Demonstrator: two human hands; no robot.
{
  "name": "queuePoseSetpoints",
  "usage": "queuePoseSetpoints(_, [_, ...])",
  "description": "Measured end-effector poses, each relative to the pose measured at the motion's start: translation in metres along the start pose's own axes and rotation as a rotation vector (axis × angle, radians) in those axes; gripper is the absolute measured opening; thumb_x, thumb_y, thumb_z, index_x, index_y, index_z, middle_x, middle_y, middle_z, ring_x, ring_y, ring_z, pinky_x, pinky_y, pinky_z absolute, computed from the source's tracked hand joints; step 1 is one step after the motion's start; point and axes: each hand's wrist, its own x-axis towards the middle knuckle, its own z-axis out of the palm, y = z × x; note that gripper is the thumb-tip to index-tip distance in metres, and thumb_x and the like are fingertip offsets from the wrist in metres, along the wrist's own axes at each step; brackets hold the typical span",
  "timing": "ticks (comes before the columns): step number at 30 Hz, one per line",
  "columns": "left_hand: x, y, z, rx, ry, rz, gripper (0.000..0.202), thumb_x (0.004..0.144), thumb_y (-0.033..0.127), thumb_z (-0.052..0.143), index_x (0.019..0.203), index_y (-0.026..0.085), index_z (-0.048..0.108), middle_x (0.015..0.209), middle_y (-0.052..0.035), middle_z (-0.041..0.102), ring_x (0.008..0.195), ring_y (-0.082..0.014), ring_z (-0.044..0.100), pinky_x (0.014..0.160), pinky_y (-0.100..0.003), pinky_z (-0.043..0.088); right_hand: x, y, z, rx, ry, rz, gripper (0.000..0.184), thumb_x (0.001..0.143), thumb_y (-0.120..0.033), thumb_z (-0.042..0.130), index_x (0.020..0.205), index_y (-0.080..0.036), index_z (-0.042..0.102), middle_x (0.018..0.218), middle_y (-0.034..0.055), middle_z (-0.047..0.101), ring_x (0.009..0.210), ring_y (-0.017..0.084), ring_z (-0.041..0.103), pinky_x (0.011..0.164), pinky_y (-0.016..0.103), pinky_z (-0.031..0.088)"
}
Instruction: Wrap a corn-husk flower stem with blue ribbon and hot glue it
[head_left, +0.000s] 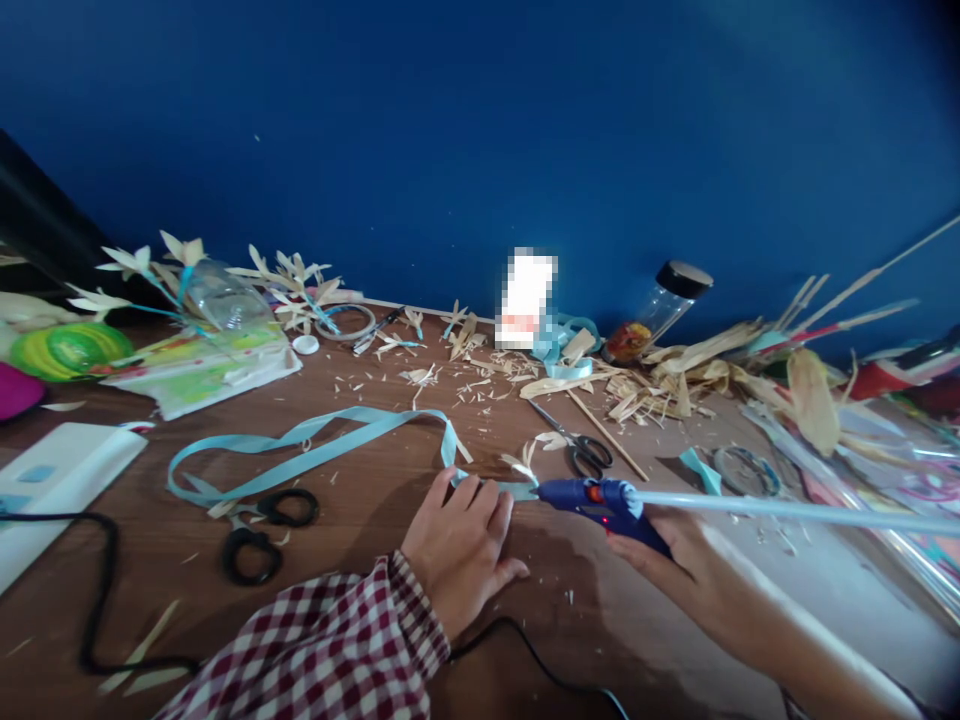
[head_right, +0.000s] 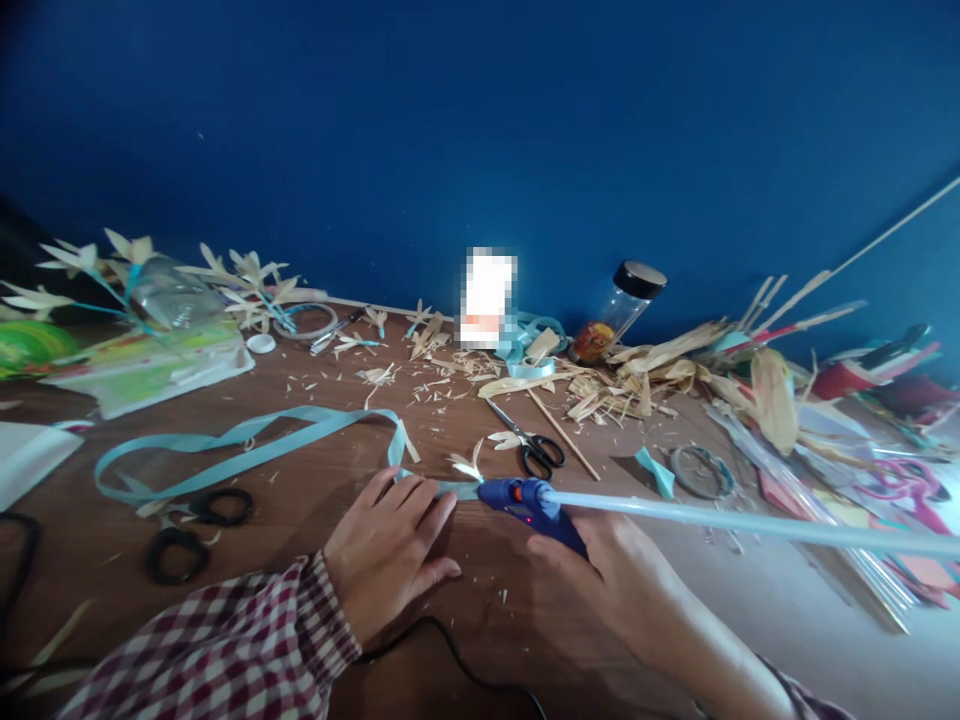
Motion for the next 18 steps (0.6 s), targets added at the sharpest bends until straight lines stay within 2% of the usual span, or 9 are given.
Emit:
queuePoseSetpoints(4, [0.0, 0.0, 0.0, 0.0, 0.002, 0.002, 0.064, 0.08, 0.059, 0.054, 0.126, 0.014, 0.051, 0.112, -0.0095, 0.06, 0.108, -0.0282, 0.049, 0.103, -0.05, 0.026, -0.003, 0.001, 0.0, 0.011, -0.096, 0.016, 0.029, 0.09, -0.043, 0.046, 0.095, -0.021, 0.065, 0.092, 0.0083, 0.072, 0.085, 0.026, 0.067, 0.072, 0.036, 0.054])
queuePoseSetpoints(9, [0.0, 0.001, -0.001, 0.008, 0.001, -0.006, 0.064, 0.08, 0.059, 0.055, 0.125, 0.014, 0.052, 0.111, -0.0096, 0.06, 0.108, -0.0286, 0.049, 0.103, -0.05, 0.027, -0.004, 0.002, 0.003, 0.008, -0.083, 0.033, 0.034, 0.089, -0.048, 0.045, 0.101, -0.021, 0.062, 0.098, 0.0088, 0.07, 0.09, 0.027, 0.065, 0.078, 0.041, 0.052])
queuePoseSetpoints(12, [0.0, 0.001, -0.001, -0.003, 0.004, -0.001, 0.064, 0.079, 0.059, 0.056, 0.124, 0.014, 0.052, 0.112, -0.009, 0.06, 0.107, -0.0277, 0.05, 0.103, -0.05, 0.027, -0.003, 0.002, 0.0, 0.026, -0.1, 0.057, 0.036, 0.09, -0.05, 0.044, 0.095, -0.02, 0.063, 0.094, 0.0092, 0.071, 0.087, 0.027, 0.066, 0.076, 0.041, 0.052])
queuePoseSetpoints(16, [0.0, 0.001, -0.002, 0.004, 0.015, -0.002, 0.063, 0.08, 0.059, 0.055, 0.125, 0.014, 0.051, 0.112, -0.0097, 0.06, 0.108, -0.0279, 0.049, 0.103, -0.05, 0.026, -0.006, 0.001, 0.004, -0.019, -0.111, 0.063, 0.039, 0.09, -0.05, 0.043, 0.098, -0.019, 0.065, 0.087, 0.0091, 0.072, 0.077, 0.027, 0.068, 0.072, 0.041, 0.053])
queuePoseSetpoints(18, [0.0, 0.001, -0.003, 0.007, 0.007, 0.004, 0.063, 0.081, 0.058, 0.054, 0.125, 0.014, 0.051, 0.111, -0.0101, 0.06, 0.107, -0.0281, 0.05, 0.103, -0.05, 0.027, -0.007, 0.0, 0.01, -0.037, -0.029, 0.054, 0.035, 0.089, -0.05, 0.047, 0.094, -0.022, 0.067, 0.08, 0.0061, 0.073, 0.07, 0.025, 0.068, 0.067, 0.037, 0.054])
